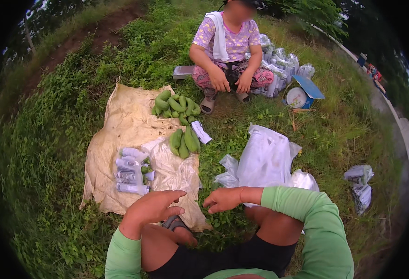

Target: The recorder is packing green mangoes into plastic bags using newspaper for wrapping.

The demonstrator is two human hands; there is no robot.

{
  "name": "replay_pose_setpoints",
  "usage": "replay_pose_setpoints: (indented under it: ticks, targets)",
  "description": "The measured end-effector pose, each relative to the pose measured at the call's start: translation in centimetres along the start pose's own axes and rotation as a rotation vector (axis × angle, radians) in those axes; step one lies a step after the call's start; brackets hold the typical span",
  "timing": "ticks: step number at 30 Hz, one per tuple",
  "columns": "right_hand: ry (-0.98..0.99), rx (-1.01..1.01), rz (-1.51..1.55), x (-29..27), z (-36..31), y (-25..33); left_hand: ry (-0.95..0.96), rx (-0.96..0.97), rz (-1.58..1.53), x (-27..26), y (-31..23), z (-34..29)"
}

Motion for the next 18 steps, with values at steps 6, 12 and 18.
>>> replay_pose_setpoints:
  ticks: [6, 12, 18]
  targets:
    - [0.000, -0.009, 0.016, 0.5, 0.3, 0.4, -0.039, 0.004, 0.032, -0.2, 0.0, 0.0]
    - [-0.031, -0.049, 0.009, 1.2, 1.0, 0.3, -0.034, -0.013, -0.007, -0.1, 0.0, -0.4]
    - [-0.028, -0.052, -0.032, 1.2, 1.1, 0.4, -0.052, -0.048, 0.043, -0.2, 0.4, -0.5]
Point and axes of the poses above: each hand's wrist, its own z-axis towards the middle knuckle, its own x-axis out of the palm, y = z × x, the point moved 7 cm from there along z, towards the middle knuckle, and after that the axes turned 9 degrees about x, right-handed, at the moved point
